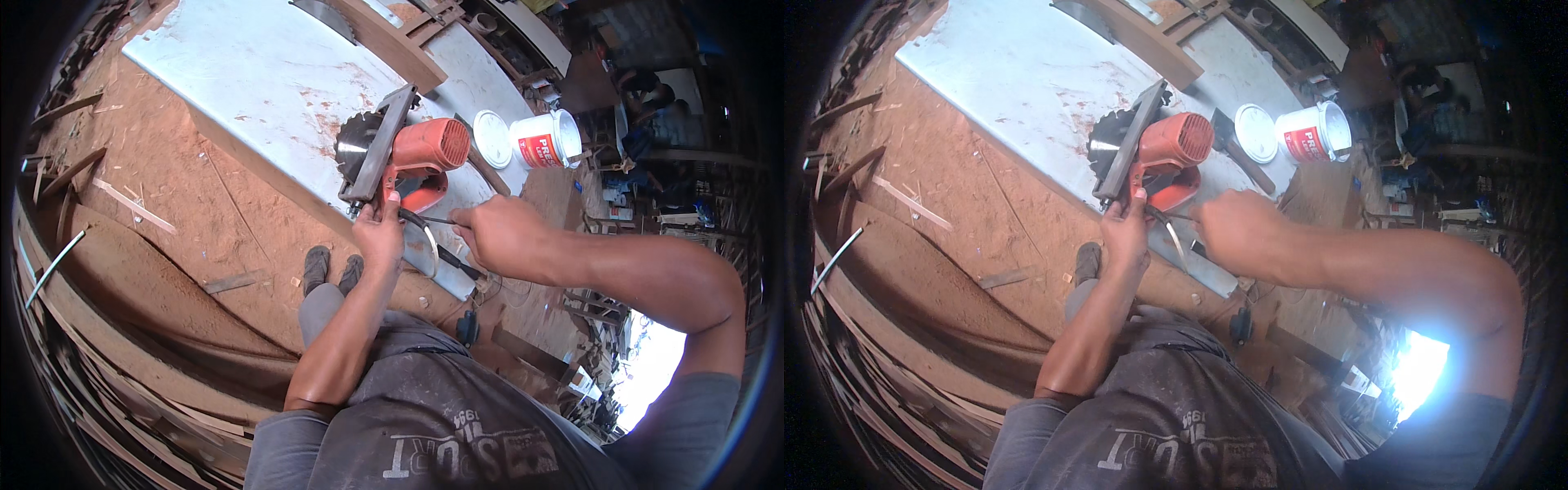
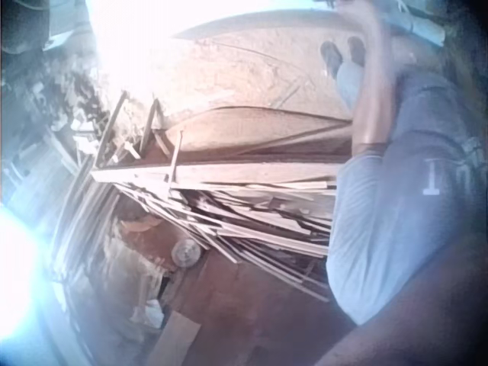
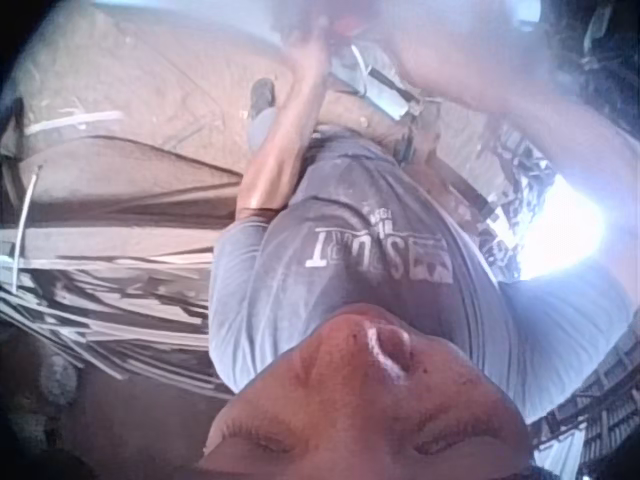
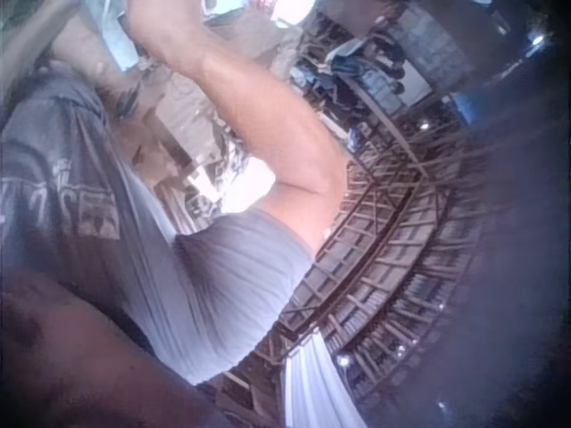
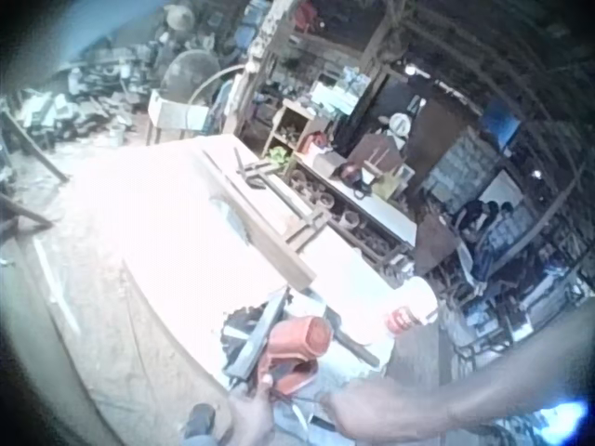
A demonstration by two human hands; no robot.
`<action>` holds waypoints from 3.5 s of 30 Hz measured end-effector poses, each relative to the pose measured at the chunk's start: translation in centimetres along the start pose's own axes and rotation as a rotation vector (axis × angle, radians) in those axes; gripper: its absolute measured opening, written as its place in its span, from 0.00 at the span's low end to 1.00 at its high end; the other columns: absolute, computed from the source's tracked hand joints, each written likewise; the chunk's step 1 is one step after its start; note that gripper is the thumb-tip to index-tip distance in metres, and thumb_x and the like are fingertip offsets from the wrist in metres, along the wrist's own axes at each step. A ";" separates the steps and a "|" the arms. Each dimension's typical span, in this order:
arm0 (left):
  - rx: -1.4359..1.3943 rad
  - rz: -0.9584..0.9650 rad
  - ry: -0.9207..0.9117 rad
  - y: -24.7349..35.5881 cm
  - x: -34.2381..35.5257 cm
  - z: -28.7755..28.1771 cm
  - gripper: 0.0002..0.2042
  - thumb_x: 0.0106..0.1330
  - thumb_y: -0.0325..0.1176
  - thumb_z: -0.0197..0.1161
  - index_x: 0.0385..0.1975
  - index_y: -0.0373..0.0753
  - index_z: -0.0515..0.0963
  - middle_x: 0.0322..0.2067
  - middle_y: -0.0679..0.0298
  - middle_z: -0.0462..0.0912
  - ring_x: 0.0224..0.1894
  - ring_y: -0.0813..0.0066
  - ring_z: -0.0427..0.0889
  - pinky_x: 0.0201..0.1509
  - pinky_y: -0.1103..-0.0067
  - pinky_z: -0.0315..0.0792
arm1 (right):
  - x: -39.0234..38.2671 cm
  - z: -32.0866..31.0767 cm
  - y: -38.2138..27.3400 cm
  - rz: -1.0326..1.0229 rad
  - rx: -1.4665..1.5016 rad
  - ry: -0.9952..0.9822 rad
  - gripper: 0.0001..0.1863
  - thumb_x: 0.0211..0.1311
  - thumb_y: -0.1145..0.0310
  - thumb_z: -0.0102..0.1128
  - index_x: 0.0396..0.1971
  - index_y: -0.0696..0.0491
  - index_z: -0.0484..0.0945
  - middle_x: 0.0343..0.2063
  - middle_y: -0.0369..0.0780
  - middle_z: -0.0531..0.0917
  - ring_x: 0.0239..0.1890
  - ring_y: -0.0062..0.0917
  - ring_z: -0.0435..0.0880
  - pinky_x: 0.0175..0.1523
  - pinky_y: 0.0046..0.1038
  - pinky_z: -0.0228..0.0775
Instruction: The person adjusts a circular saw on a workbench using a screwdriver to tighten screws on the blade guard and base. They then plug the saw's power cord into a power strip on the floor.
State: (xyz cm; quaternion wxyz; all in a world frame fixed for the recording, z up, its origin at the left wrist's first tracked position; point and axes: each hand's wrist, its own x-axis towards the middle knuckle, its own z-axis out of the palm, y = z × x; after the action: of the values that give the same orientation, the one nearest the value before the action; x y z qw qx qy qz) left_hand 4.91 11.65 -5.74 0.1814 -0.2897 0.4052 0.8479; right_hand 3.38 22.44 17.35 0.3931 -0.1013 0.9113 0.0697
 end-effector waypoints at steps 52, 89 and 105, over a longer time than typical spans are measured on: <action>-0.004 0.097 -0.215 -4.1 2.0 1.0 0.14 0.69 0.25 0.72 0.51 0.31 0.77 0.45 0.56 0.86 0.44 0.66 0.89 0.52 0.68 0.88 | -1.1 0.5 4.9 -0.083 -0.279 0.266 0.09 0.62 0.72 0.61 0.40 0.59 0.84 0.42 0.49 0.83 0.42 0.41 0.91 0.42 0.38 0.85; 0.003 0.120 -0.256 -4.6 2.7 0.4 0.14 0.69 0.27 0.74 0.46 0.27 0.78 0.42 0.56 0.88 0.40 0.68 0.90 0.50 0.73 0.89 | -1.1 0.7 6.4 -0.348 -0.343 0.441 0.16 0.70 0.64 0.62 0.40 0.65 0.79 0.37 0.53 0.84 0.46 0.53 0.88 0.46 0.49 0.83; 0.044 0.115 -0.296 -4.9 3.3 -0.1 0.15 0.68 0.29 0.74 0.50 0.33 0.79 0.43 0.59 0.86 0.42 0.68 0.88 0.51 0.70 0.86 | -0.5 0.2 6.3 -0.038 -0.035 0.381 0.15 0.73 0.60 0.64 0.43 0.58 0.79 0.33 0.47 0.85 0.40 0.49 0.88 0.45 0.44 0.82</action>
State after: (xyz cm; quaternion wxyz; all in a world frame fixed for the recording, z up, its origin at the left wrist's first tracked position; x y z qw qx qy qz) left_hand 5.10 14.77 -10.79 0.1967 -0.1338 0.4083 0.8813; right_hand 2.34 28.69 17.91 0.2128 -0.1369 0.9657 0.0577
